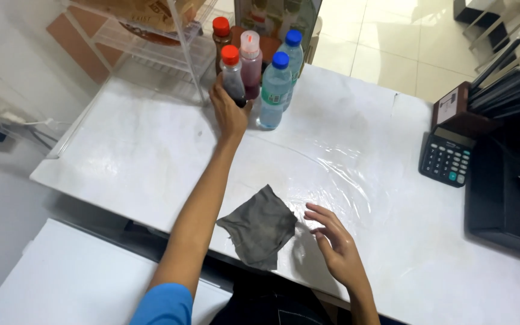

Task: Wiping down a service counter and organizing bottles and supplies in a beverage prep area.

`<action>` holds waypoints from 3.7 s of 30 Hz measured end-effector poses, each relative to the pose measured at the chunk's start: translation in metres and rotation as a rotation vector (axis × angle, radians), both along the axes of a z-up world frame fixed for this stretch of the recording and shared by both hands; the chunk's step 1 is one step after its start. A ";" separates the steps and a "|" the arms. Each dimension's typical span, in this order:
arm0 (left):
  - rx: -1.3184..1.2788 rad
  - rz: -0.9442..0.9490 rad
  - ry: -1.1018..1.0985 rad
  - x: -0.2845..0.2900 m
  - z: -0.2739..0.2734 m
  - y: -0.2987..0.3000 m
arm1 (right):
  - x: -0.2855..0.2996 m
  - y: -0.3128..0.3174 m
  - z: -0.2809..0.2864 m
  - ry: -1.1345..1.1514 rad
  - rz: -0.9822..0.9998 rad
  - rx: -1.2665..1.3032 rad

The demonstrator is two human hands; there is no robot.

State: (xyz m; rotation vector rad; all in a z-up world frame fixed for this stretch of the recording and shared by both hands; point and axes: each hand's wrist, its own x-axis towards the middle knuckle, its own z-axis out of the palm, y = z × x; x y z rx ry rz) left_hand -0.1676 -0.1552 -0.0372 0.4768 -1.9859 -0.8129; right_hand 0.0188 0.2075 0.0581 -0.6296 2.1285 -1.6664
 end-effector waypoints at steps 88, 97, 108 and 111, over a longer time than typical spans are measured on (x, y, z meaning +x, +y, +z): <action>-0.207 -0.153 -0.705 0.295 -0.015 -0.076 | -0.024 0.013 -0.077 0.008 0.170 -0.069; 0.190 0.576 0.081 0.309 -0.019 -0.222 | -0.017 -0.013 -0.074 -0.003 0.269 -0.026; 0.167 0.556 0.345 0.277 0.000 -0.283 | -0.023 -0.043 -0.080 -0.034 0.282 0.081; 0.155 0.605 0.379 0.261 0.011 -0.237 | -0.019 -0.053 -0.075 -0.036 0.267 0.061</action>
